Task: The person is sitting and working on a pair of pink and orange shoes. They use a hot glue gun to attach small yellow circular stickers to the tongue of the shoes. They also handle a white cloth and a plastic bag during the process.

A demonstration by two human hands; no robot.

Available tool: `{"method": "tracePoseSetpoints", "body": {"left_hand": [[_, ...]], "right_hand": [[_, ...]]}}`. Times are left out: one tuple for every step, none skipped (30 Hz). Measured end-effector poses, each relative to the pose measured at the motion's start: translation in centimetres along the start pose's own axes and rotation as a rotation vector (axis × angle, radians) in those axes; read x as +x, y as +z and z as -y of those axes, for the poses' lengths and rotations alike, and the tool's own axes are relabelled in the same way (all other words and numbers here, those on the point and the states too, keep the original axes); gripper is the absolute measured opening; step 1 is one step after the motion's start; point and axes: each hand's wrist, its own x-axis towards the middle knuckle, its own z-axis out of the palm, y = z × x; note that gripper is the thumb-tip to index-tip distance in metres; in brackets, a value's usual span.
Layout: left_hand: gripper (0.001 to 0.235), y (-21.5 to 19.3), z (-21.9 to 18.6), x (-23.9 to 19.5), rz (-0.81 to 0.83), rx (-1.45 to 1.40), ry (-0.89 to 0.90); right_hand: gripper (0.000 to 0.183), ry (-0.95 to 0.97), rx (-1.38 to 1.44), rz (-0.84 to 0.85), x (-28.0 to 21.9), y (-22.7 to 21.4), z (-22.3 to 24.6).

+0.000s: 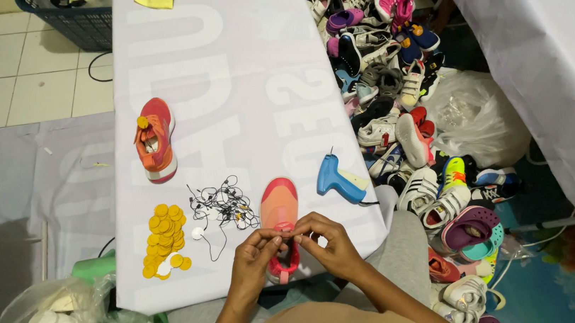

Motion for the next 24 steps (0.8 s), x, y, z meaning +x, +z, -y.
{"method": "tracePoseSetpoints", "body": {"left_hand": [[0.012,0.1,0.0,0.0,0.001,0.000,-0.001],[0.012,0.2,-0.1,0.1,0.005,-0.003,0.008],[0.012,0.2,-0.2,0.3,0.010,-0.006,0.021],[0.012,0.4,-0.4,0.3,0.011,-0.006,0.024],[0.012,0.5,-0.5,0.3,0.015,-0.014,0.021],[0.012,0.6,-0.7,0.2,0.018,-0.022,0.019],[0.012,0.3,-0.1,0.5,0.018,-0.022,0.019],[0.013,0.1,0.5,0.7,0.016,0.027,0.030],[0.013,-0.1,1.1,0.9,0.014,0.076,0.039],[0.013,0.1,1.0,0.7,0.014,0.076,0.037],[0.012,0.4,0.9,0.6,0.045,0.111,0.064],[0.012,0.6,0.7,0.4,0.076,0.146,0.091],[0.012,0.7,0.8,0.4,0.076,0.146,0.091],[0.012,0.7,0.8,0.3,0.088,0.129,0.116],[0.012,0.8,0.8,0.2,0.100,0.113,0.140],[0.012,0.7,0.9,0.1,0.102,0.114,0.141],[0.011,0.7,0.8,0.2,0.093,0.110,0.147],[0.011,0.6,0.8,0.2,0.084,0.106,0.153],[0.011,0.7,0.6,0.2,0.086,0.107,0.153],[0.011,0.8,0.4,0.1,0.087,0.119,0.149],[0.010,0.9,0.1,0.0,0.086,0.130,0.145],[0.010,0.9,0.4,0.1,0.086,0.130,0.146],[0.010,0.8,0.6,0.1,0.096,0.146,0.149],[0.010,0.7,0.8,0.1,0.106,0.162,0.152]], "right_hand": [[0.007,0.001,0.000,-0.001,0.0,0.0,0.2],[0.009,-0.003,0.009,0.002,0.0,0.1,0.3],[0.011,-0.010,0.016,0.006,0.2,0.0,0.5],[0.011,-0.012,0.015,0.006,0.2,0.0,0.4],[0.009,-0.028,0.010,-0.004,0.2,0.0,0.3],[0.007,-0.045,0.005,-0.014,0.2,0.1,0.3],[0.007,-0.045,0.005,-0.014,0.2,0.1,0.3],[0.009,-0.056,0.003,-0.008,0.2,0.1,0.4],[0.011,-0.065,0.001,-0.003,0.1,0.1,0.4],[0.011,-0.062,0.001,-0.003,0.0,0.2,0.4],[0.012,-0.072,-0.004,-0.006,0.0,0.2,0.4],[0.012,-0.081,-0.009,-0.010,0.0,0.3,0.3],[0.012,-0.081,-0.009,-0.010,-0.1,0.4,0.5],[0.013,-0.075,-0.002,-0.005,-0.1,0.4,0.7],[0.014,-0.070,0.004,-0.002,-0.2,0.5,0.8],[0.014,-0.071,0.004,-0.003,-0.3,0.5,0.6],[0.011,-0.081,0.007,-0.008,-0.3,0.6,0.4],[0.008,-0.091,0.011,-0.013,-0.4,0.7,0.2],[0.008,-0.091,0.010,-0.015,-0.3,0.7,0.3],[0.010,-0.069,0.012,-0.014,-0.3,0.8,0.4],[0.013,-0.047,0.014,-0.011,-0.3,0.8,0.4],[0.013,-0.048,0.013,-0.010,-0.3,0.9,0.3],[0.012,-0.042,0.016,-0.022,-0.3,0.9,0.2],[0.011,-0.037,0.018,-0.033,-0.3,1.0,0.2]]}}
